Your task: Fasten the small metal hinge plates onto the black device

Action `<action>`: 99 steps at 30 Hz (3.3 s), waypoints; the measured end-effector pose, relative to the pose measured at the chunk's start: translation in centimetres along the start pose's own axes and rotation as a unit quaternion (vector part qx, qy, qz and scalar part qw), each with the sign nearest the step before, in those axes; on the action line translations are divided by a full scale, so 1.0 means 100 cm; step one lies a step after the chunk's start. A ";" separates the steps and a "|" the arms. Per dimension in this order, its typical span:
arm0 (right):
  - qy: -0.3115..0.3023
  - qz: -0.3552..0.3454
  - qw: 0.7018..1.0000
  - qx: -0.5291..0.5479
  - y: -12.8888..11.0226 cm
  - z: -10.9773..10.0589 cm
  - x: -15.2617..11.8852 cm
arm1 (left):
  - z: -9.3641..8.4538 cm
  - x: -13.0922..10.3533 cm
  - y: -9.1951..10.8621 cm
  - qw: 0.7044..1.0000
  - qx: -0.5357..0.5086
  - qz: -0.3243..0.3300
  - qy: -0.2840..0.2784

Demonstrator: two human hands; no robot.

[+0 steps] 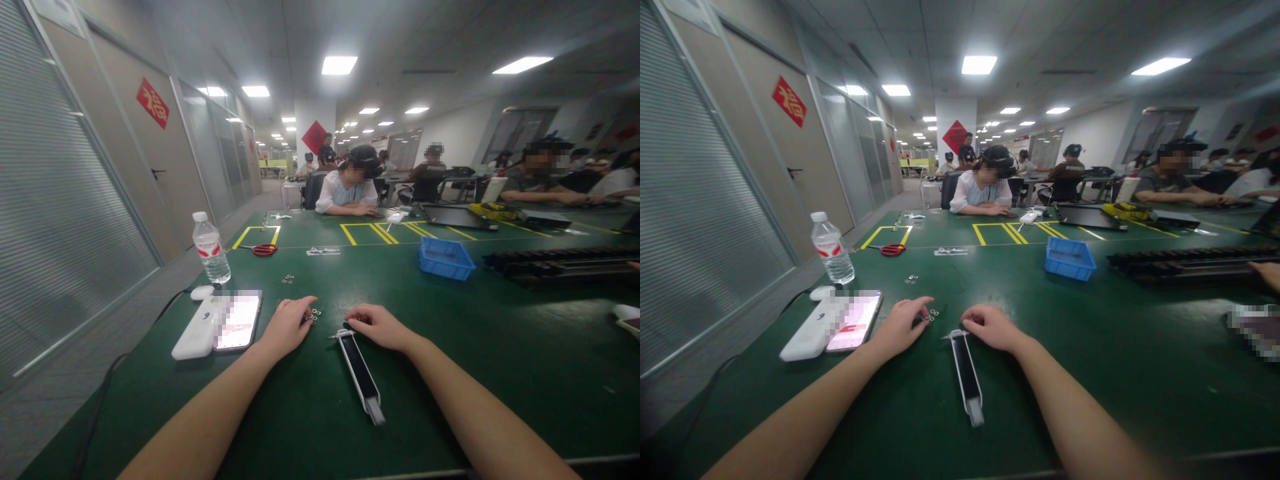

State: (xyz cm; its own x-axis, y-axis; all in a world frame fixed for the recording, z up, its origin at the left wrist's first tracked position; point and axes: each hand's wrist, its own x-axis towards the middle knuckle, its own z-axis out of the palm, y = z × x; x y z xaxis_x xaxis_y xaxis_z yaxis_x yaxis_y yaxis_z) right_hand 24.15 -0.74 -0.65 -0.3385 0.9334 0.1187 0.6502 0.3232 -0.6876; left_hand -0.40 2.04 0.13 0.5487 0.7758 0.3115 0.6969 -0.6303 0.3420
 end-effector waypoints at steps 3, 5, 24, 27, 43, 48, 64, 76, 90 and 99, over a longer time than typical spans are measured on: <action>0.002 0.000 1.000 -0.001 0.000 0.000 0.000 | 0.000 0.000 -0.001 1.000 0.002 -0.001 -0.005; 0.002 0.002 1.000 -0.002 0.000 0.000 0.000 | -0.001 0.000 -0.001 1.000 0.003 -0.001 -0.008; -0.004 0.009 1.000 -0.005 -0.001 0.001 0.001 | -0.007 -0.001 0.005 0.997 0.059 0.018 -0.045; -0.004 0.010 1.000 -0.007 -0.002 0.000 0.000 | -0.007 -0.001 0.002 0.998 0.061 0.007 -0.027; -0.005 0.007 1.000 0.000 -0.001 -0.001 0.000 | -0.015 0.000 -0.005 0.990 0.133 -0.045 -0.030; -0.006 -0.001 0.999 0.033 -0.005 -0.003 -0.003 | -0.013 -0.001 -0.010 0.992 0.118 -0.040 -0.013; -0.031 -0.035 0.995 0.087 -0.011 0.007 -0.002 | -0.014 -0.002 0.002 0.994 0.099 -0.024 -0.028; -0.069 -0.008 0.992 0.105 -0.009 -0.001 -0.004 | -0.012 0.001 0.005 0.989 0.134 -0.025 -0.051; -0.064 0.000 0.988 0.137 0.009 -0.004 -0.001 | -0.017 -0.002 0.002 0.991 0.133 0.006 -0.026; -0.059 0.004 0.987 0.146 0.010 -0.002 0.000 | -0.020 0.000 0.002 0.985 0.165 0.007 -0.040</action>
State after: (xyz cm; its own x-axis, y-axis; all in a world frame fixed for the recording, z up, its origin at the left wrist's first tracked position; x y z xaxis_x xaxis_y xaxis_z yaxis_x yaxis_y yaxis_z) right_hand 24.94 -0.36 -1.23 -0.4227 0.9054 0.0400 0.4344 0.2412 -0.8678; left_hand -1.15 1.88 1.98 0.5850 0.7750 0.2391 0.7939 -0.6075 0.0269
